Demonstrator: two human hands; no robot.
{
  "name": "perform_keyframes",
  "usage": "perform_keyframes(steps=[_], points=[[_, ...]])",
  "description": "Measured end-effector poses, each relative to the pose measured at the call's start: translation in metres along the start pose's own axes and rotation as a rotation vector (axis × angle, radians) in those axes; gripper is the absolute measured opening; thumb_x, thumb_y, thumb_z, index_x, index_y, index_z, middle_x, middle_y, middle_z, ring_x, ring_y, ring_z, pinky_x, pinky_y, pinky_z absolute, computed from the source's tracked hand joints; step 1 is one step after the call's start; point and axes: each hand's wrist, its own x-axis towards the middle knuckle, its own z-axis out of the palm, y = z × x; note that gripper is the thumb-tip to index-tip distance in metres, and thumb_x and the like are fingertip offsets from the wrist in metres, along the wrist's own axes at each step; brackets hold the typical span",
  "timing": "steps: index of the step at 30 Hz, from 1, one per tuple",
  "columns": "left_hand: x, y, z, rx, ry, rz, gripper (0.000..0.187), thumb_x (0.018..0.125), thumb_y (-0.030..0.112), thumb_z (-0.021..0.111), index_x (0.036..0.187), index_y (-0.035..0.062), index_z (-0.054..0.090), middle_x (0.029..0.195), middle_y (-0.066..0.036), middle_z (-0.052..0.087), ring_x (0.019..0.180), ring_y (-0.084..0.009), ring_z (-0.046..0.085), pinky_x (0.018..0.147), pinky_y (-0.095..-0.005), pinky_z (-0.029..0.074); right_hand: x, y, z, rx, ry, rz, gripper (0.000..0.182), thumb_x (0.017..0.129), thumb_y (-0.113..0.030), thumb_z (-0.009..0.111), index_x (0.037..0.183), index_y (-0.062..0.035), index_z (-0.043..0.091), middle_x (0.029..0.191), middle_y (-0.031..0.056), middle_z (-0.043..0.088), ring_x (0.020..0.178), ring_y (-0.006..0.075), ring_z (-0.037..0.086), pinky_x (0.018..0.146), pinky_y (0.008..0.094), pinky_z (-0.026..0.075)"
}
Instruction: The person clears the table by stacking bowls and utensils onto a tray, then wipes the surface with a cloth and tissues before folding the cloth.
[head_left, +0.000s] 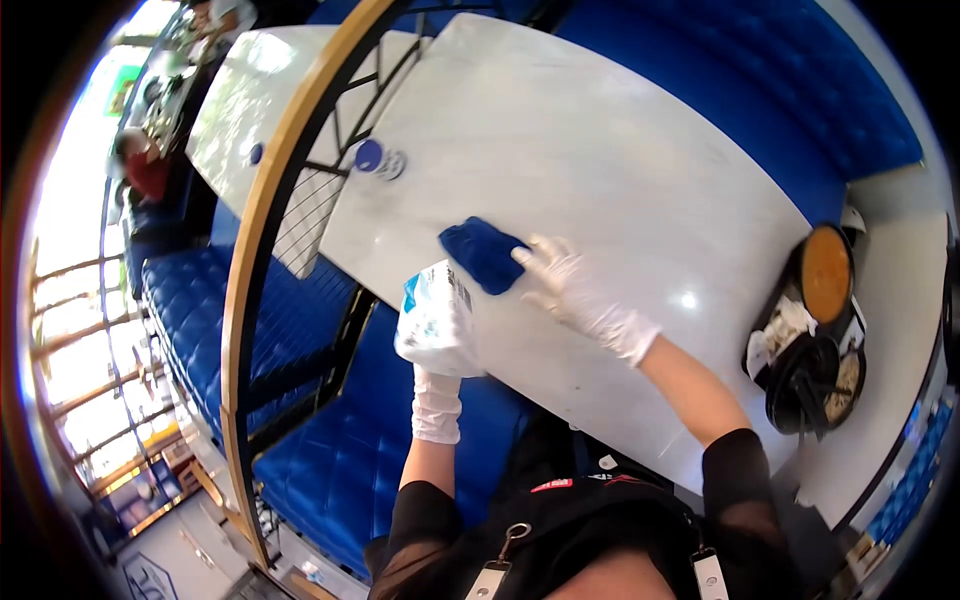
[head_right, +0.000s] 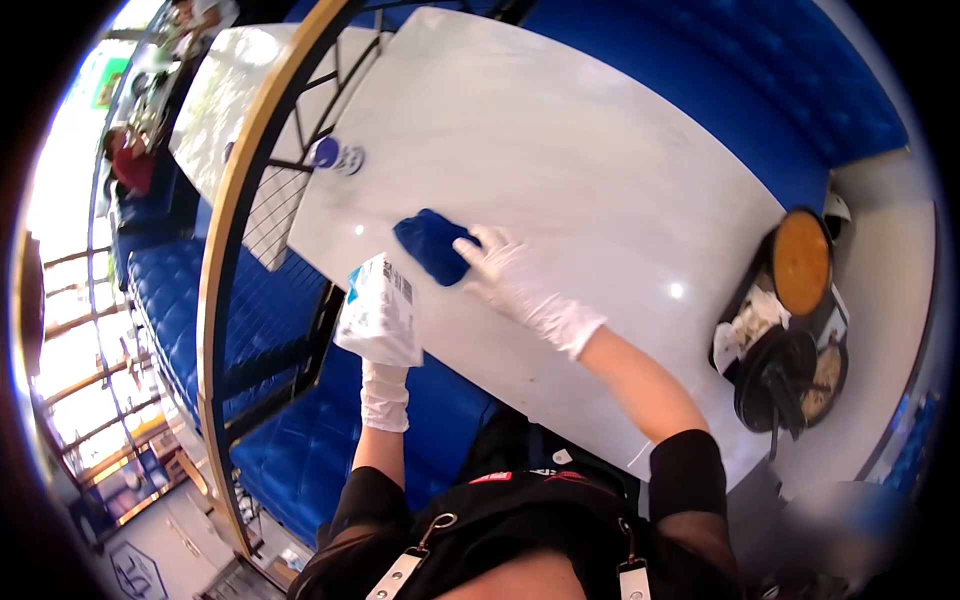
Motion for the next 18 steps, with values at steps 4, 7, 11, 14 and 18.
perform_keyframes(steps=[4,7,11,14,18], points=[[-0.045,-0.058,0.033,-0.597,0.071,-0.522,0.041,0.100,0.021,0.046,0.137,0.0044,0.043,0.129,-0.011,0.054,0.115,-0.0230,0.055,0.098,-0.0373,0.046,0.010,0.004,0.068,-0.129,-0.141,0.012,0.054,0.076,-0.018,0.072,0.127,-0.0099,0.055,0.139,0.0146,0.045,0.124,0.0340,0.045,0.094,0.0452,0.042],[-0.038,-0.054,0.016,-0.580,0.135,-0.503,0.043,0.098,0.023,0.049,0.136,0.0054,0.044,0.129,-0.011,0.054,0.116,-0.0234,0.054,0.098,-0.0376,0.046,0.015,0.017,0.080,-0.192,-0.095,-0.083,0.036,0.072,-0.013,0.071,0.106,-0.0054,0.063,0.125,0.0156,0.055,0.113,0.0311,0.053,0.087,0.0422,0.045],[-0.046,-0.064,0.006,-0.532,0.204,-0.517,0.045,0.095,0.026,0.053,0.135,0.0067,0.045,0.129,-0.010,0.054,0.117,-0.0238,0.052,0.098,-0.0380,0.045,0.028,0.011,0.068,0.077,0.055,-0.043,0.011,0.076,-0.006,0.065,0.086,-0.0020,0.063,0.106,0.0141,0.062,0.100,0.0280,0.058,0.081,0.0388,0.047],[-0.048,-0.074,-0.003,-0.414,0.249,-0.506,0.047,0.093,0.028,0.056,0.135,0.0077,0.047,0.129,-0.010,0.054,0.118,-0.0241,0.051,0.099,-0.0382,0.044,0.064,0.007,0.037,0.633,0.045,0.264,0.009,0.084,-0.008,0.061,0.089,-0.0012,0.062,0.094,0.0072,0.064,0.089,0.0190,0.059,0.076,0.0322,0.048],[-0.052,-0.090,-0.005,-0.223,0.262,-0.460,0.049,0.092,0.029,0.059,0.134,0.0087,0.048,0.129,-0.009,0.054,0.119,-0.0244,0.050,0.099,-0.0385,0.044,0.136,0.018,0.005,0.981,0.097,0.464,0.015,0.094,-0.016,0.056,0.091,-0.0022,0.061,0.078,-0.0015,0.060,0.074,0.0061,0.056,0.067,0.0227,0.047]])
